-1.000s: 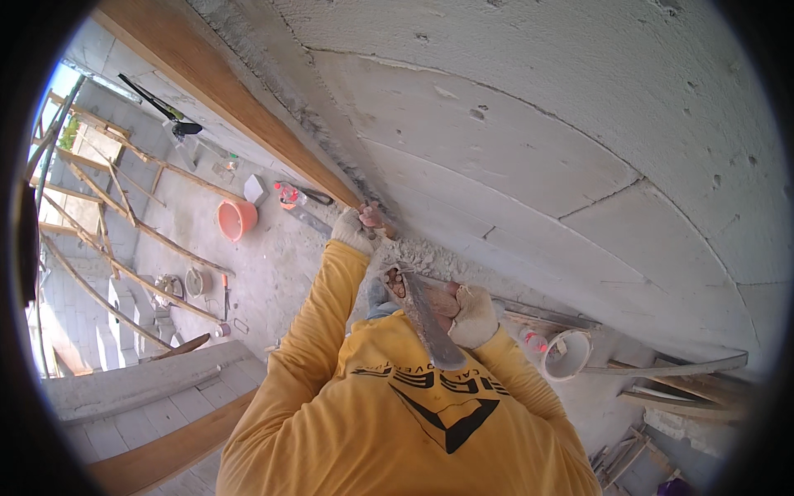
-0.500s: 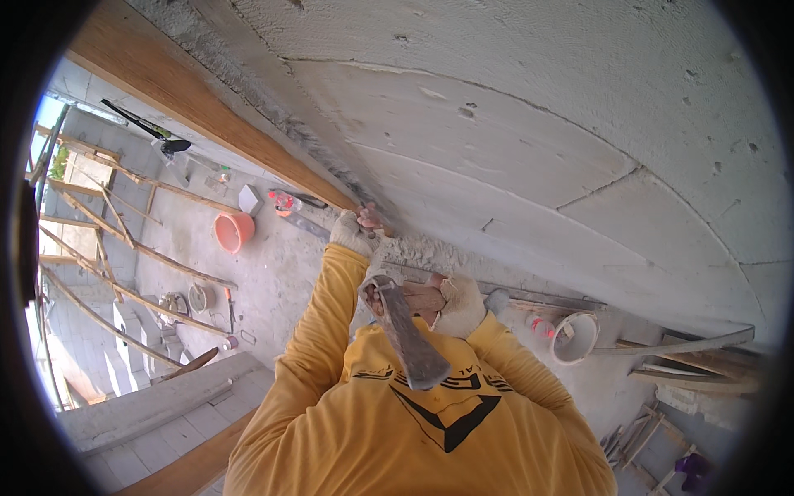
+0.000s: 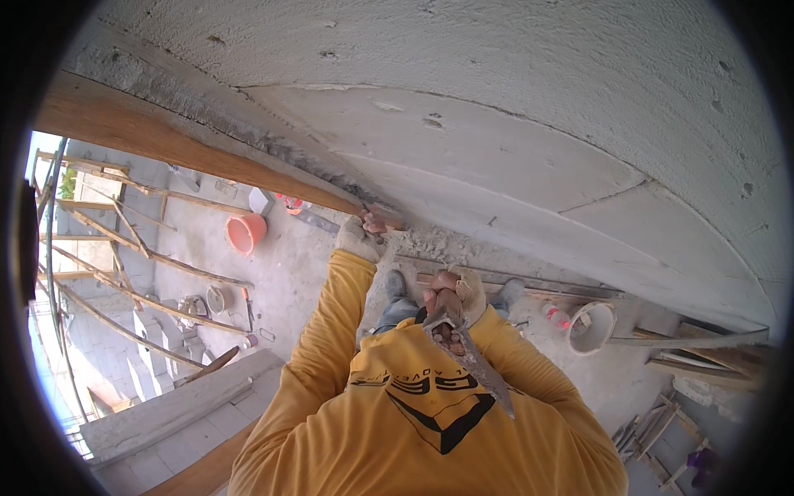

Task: The person prepares the wall for a door frame by striking the edge of the masonry with an axe and then applying a layer of cement with a trowel.

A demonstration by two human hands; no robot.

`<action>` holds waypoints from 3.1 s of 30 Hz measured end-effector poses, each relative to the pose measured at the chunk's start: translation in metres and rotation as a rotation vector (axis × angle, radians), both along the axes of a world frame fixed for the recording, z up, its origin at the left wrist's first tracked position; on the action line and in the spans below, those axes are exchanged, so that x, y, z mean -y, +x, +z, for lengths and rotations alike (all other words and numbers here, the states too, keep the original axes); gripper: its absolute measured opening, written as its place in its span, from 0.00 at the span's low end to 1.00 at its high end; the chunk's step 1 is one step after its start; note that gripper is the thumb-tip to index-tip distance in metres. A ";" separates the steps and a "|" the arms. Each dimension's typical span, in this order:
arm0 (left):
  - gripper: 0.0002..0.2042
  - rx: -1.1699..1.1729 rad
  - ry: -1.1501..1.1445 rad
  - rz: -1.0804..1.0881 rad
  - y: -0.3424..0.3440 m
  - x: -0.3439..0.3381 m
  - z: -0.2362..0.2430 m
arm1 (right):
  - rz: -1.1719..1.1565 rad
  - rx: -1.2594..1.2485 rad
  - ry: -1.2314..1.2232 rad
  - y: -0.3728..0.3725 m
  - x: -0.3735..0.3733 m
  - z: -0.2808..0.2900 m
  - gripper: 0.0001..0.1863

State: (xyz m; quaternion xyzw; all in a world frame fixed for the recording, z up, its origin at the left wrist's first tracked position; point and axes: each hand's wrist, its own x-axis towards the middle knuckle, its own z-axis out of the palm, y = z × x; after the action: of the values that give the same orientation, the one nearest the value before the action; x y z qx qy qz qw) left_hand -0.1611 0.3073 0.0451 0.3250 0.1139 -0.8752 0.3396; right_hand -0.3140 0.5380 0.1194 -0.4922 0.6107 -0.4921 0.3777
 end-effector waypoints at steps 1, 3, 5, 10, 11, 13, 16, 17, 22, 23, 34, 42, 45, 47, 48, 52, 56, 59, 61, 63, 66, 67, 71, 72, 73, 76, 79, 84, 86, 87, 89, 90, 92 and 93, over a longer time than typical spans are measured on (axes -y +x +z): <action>0.09 0.029 -0.008 -0.013 -0.003 0.000 0.003 | -0.016 0.031 -0.010 0.000 0.004 -0.017 0.16; 0.09 0.038 0.014 -0.004 -0.009 -0.001 0.008 | -0.013 -0.161 0.067 0.001 0.007 -0.047 0.14; 0.09 0.036 0.031 0.029 -0.007 -0.004 0.009 | 0.028 -0.609 0.242 0.004 0.004 -0.067 0.12; 0.08 -0.090 -0.007 0.010 -0.015 -0.006 0.018 | -0.094 -0.196 -0.271 0.006 -0.008 -0.042 0.11; 0.08 -0.044 0.002 0.020 -0.018 -0.006 0.017 | -0.170 0.058 -0.310 0.008 -0.007 -0.041 0.11; 0.08 0.050 0.011 0.046 -0.023 -0.008 0.016 | -0.080 -0.095 -0.137 0.003 0.005 -0.041 0.13; 0.09 0.224 -0.186 0.092 -0.029 -0.003 0.005 | 0.147 -0.524 0.517 -0.006 0.025 -0.041 0.13; 0.09 0.212 -0.134 0.098 -0.026 0.000 0.002 | 0.162 -0.536 0.440 -0.006 0.022 -0.036 0.12; 0.09 0.294 0.008 0.099 -0.034 -0.005 0.019 | -0.045 -0.216 -0.084 0.003 -0.008 -0.057 0.11; 0.09 0.302 -0.028 0.077 -0.036 -0.002 0.019 | -0.075 -0.146 -0.090 0.003 -0.007 -0.060 0.11; 0.11 0.286 -0.099 0.077 -0.030 0.001 -0.004 | -0.021 0.219 0.407 0.000 0.006 -0.078 0.18; 0.11 0.417 -0.069 0.092 -0.047 0.001 0.021 | 0.010 -0.473 0.303 -0.004 -0.009 -0.052 0.18; 0.11 0.232 -0.091 0.158 -0.055 0.004 -0.007 | 0.019 -0.473 0.238 -0.012 -0.041 -0.031 0.16; 0.09 0.173 -0.121 0.156 -0.056 0.009 -0.042 | 0.015 -0.426 0.234 -0.017 -0.056 -0.028 0.15; 0.08 0.220 -0.125 0.120 -0.058 0.014 -0.058 | -0.007 -0.363 0.266 -0.021 -0.062 -0.029 0.15; 0.10 0.955 -0.376 -0.495 -0.087 0.038 -0.056 | -0.080 -0.169 0.296 -0.016 -0.058 -0.022 0.17; 0.12 1.733 -0.649 -1.236 -0.105 0.036 -0.041 | -0.078 -0.348 0.376 -0.011 -0.056 -0.030 0.16; 0.12 1.447 -0.629 -0.826 -0.063 -0.015 -0.081 | -0.130 -0.402 0.280 -0.009 -0.060 -0.030 0.15; 0.12 1.093 -0.397 -0.569 -0.025 -0.068 -0.117 | -0.160 -0.573 0.102 -0.010 -0.068 -0.033 0.15; 0.12 0.876 -0.173 -0.477 0.008 -0.110 -0.149 | -0.179 -0.425 0.115 -0.014 -0.077 -0.035 0.15; 0.13 0.657 0.013 -0.466 0.039 -0.149 -0.183 | -0.162 -0.348 0.138 -0.009 -0.094 -0.017 0.14; 0.13 0.571 0.033 -0.459 0.044 -0.153 -0.188 | -0.161 -0.364 0.124 -0.009 -0.096 -0.015 0.13; 0.15 -0.181 -0.233 -0.304 0.036 -0.121 -0.194 | -0.175 -0.421 0.054 -0.008 -0.098 -0.012 0.12; 0.16 -0.342 -0.292 -0.238 0.030 -0.111 -0.187 | -0.168 -0.388 0.039 -0.008 -0.096 -0.007 0.12; 0.16 -0.389 -0.339 -0.154 0.017 -0.098 -0.171 | -0.157 -0.367 0.042 -0.009 -0.094 -0.006 0.12; 0.15 -0.149 -0.317 -0.119 -0.017 -0.061 -0.093 | -0.127 -0.320 0.091 -0.012 -0.088 -0.011 0.11; 0.13 -0.037 -0.274 -0.062 -0.026 -0.031 -0.065 | -0.165 -0.399 -0.069 -0.016 -0.071 -0.003 0.11; 0.12 0.191 -0.306 0.015 -0.038 -0.001 -0.063 | -0.052 -0.410 -0.021 -0.028 -0.059 -0.008 0.16; 0.11 0.282 -0.264 0.020 -0.048 0.003 -0.056 | -0.039 -0.275 0.098 -0.033 -0.055 -0.013 0.19; 0.11 0.311 -0.219 0.051 -0.060 -0.001 -0.045 | -0.021 -0.085 0.248 -0.036 -0.052 -0.006 0.20; 0.11 0.353 -0.147 0.115 -0.074 -0.005 -0.033 | -0.061 0.138 0.306 -0.035 -0.048 -0.022 0.18; 0.11 0.366 -0.125 0.147 -0.078 -0.004 -0.028 | -0.121 0.171 0.212 -0.030 -0.048 -0.057 0.17; 0.10 0.366 -0.086 0.180 -0.080 -0.004 -0.022 | -0.133 0.106 0.174 -0.027 -0.038 -0.084 0.17; 0.10 0.349 -0.081 0.159 -0.084 -0.003 -0.017 | -0.111 0.007 0.222 -0.027 -0.023 -0.084 0.16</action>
State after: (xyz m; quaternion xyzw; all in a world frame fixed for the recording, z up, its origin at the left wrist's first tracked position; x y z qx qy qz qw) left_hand -0.2453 0.3104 0.0283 0.4478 0.0432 -0.7799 0.4351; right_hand -0.3413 0.5611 0.0355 -0.4110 0.6865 -0.4432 0.4042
